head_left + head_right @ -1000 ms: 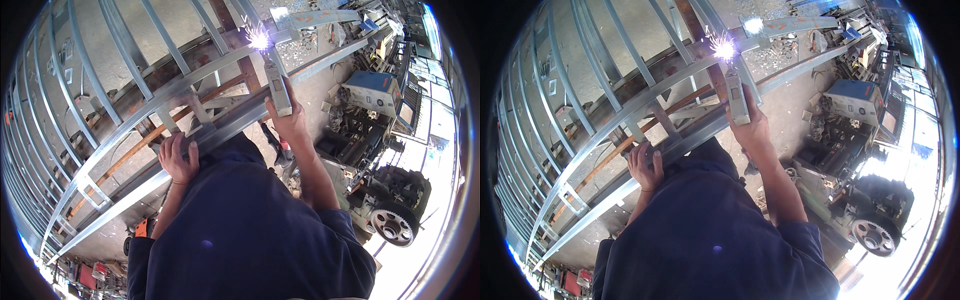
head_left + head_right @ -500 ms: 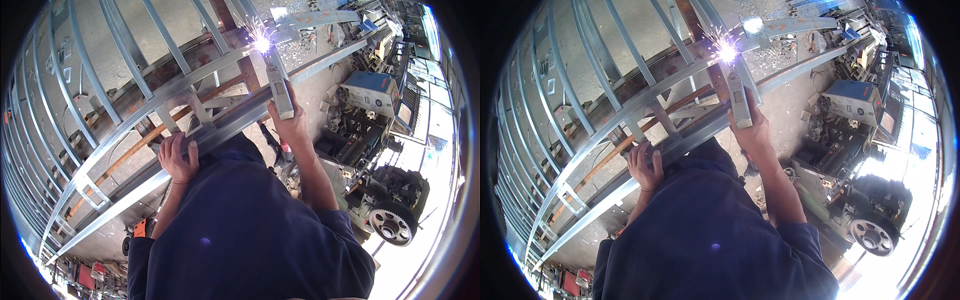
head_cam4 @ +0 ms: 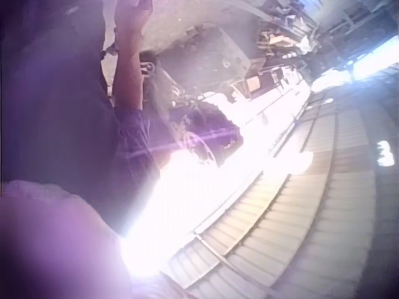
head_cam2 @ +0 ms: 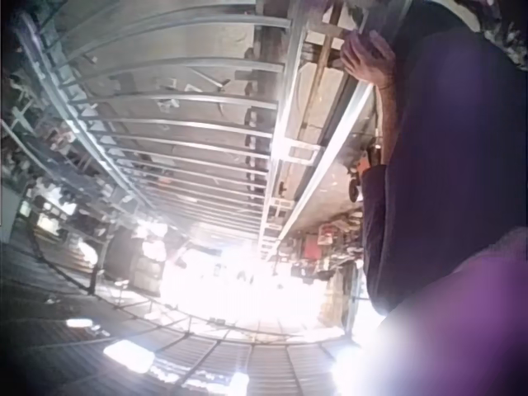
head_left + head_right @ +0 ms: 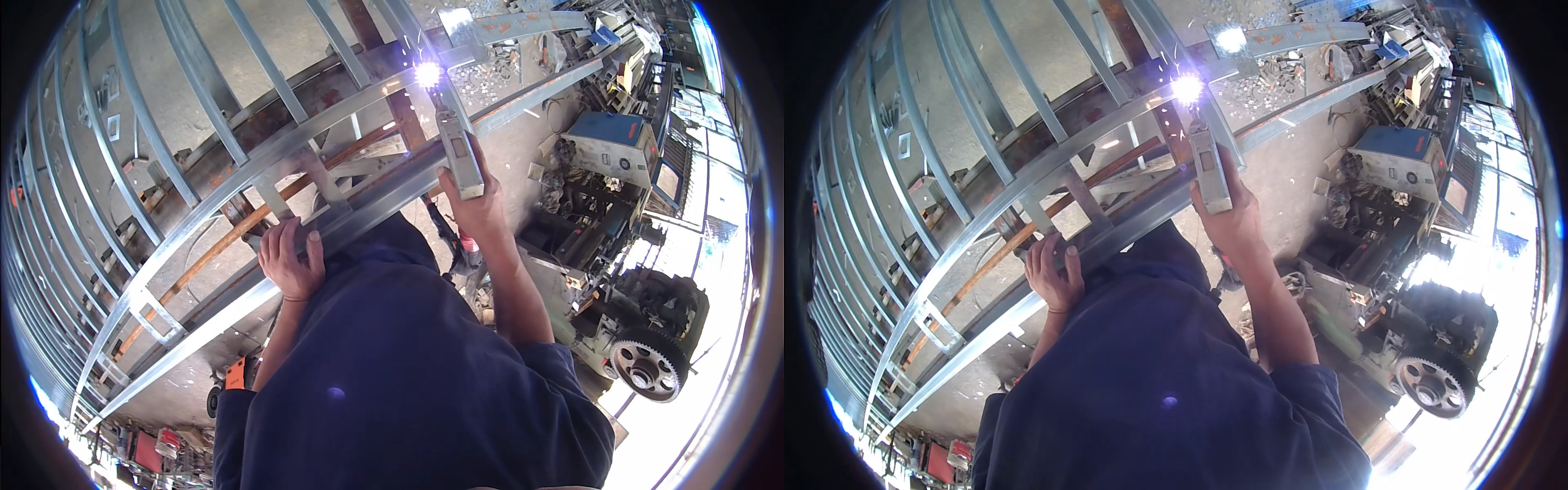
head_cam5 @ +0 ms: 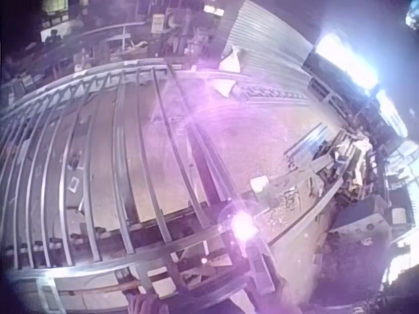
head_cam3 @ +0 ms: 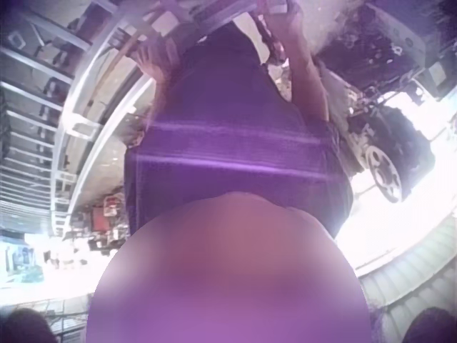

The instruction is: The person welds joints on a large metal frame using a handheld welding torch. They move around the frame to access different joints, applying welds at multiple points while holding the frame steady with the other hand.

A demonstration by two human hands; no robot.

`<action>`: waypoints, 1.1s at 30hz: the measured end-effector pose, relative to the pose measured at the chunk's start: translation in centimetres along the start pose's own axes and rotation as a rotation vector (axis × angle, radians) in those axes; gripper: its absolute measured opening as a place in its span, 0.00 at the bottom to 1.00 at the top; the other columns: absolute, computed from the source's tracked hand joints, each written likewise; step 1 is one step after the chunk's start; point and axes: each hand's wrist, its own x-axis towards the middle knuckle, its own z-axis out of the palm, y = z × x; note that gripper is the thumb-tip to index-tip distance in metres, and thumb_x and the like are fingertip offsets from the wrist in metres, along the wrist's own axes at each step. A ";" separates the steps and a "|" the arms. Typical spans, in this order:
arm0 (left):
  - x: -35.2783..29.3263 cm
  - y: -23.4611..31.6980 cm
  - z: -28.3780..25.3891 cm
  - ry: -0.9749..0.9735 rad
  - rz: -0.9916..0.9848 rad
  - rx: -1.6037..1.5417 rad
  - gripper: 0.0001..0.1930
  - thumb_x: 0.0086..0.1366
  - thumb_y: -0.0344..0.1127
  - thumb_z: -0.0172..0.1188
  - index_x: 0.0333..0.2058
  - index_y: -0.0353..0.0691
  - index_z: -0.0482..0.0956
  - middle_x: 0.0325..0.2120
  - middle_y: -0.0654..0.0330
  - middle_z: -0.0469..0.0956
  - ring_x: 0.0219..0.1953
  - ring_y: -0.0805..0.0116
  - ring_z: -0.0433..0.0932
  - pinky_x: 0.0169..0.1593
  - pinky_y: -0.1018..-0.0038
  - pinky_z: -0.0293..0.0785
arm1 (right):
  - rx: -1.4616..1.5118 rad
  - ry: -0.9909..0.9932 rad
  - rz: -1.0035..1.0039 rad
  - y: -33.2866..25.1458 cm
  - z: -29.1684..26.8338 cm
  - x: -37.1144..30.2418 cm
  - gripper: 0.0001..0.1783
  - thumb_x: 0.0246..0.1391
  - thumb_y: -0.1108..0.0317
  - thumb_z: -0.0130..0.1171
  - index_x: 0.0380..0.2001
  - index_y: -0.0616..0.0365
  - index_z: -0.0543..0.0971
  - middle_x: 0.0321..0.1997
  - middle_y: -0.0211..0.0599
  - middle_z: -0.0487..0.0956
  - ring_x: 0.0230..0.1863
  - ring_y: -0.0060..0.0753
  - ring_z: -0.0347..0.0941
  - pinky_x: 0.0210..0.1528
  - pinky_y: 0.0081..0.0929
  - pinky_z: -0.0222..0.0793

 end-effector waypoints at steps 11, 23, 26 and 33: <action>0.2 1.0 0.9 0.039 -0.111 0.216 0.24 0.67 0.46 0.63 0.57 0.42 0.78 0.53 0.53 0.78 0.55 0.49 0.76 0.60 0.56 0.68 | 0.301 -0.182 0.274 4.4 -8.1 2.2 0.20 0.63 0.67 0.68 0.55 0.64 0.77 0.36 0.30 0.82 0.31 0.19 0.78 0.34 0.22 0.77; 0.4 0.6 2.0 0.116 -0.263 0.505 0.27 0.75 0.51 0.54 0.64 0.40 0.72 0.58 0.47 0.75 0.59 0.45 0.75 0.62 0.52 0.67 | 0.623 -0.452 0.352 9.1 -10.5 11.4 0.26 0.63 0.68 0.69 0.61 0.64 0.75 0.42 0.32 0.82 0.35 0.17 0.77 0.35 0.20 0.77; 0.5 0.8 2.0 0.095 -0.289 0.523 0.27 0.75 0.51 0.53 0.64 0.40 0.72 0.58 0.47 0.75 0.59 0.45 0.75 0.62 0.52 0.67 | 0.593 -0.528 0.356 9.8 -10.6 11.9 0.27 0.64 0.68 0.67 0.63 0.64 0.74 0.44 0.34 0.83 0.38 0.18 0.77 0.37 0.21 0.77; 0.1 0.3 2.1 0.084 -0.340 0.481 0.28 0.74 0.54 0.54 0.62 0.38 0.74 0.59 0.46 0.75 0.60 0.42 0.73 0.64 0.50 0.65 | 0.381 -0.494 0.247 8.4 -10.7 11.4 0.36 0.62 0.68 0.68 0.70 0.65 0.67 0.53 0.42 0.84 0.54 0.26 0.79 0.56 0.26 0.74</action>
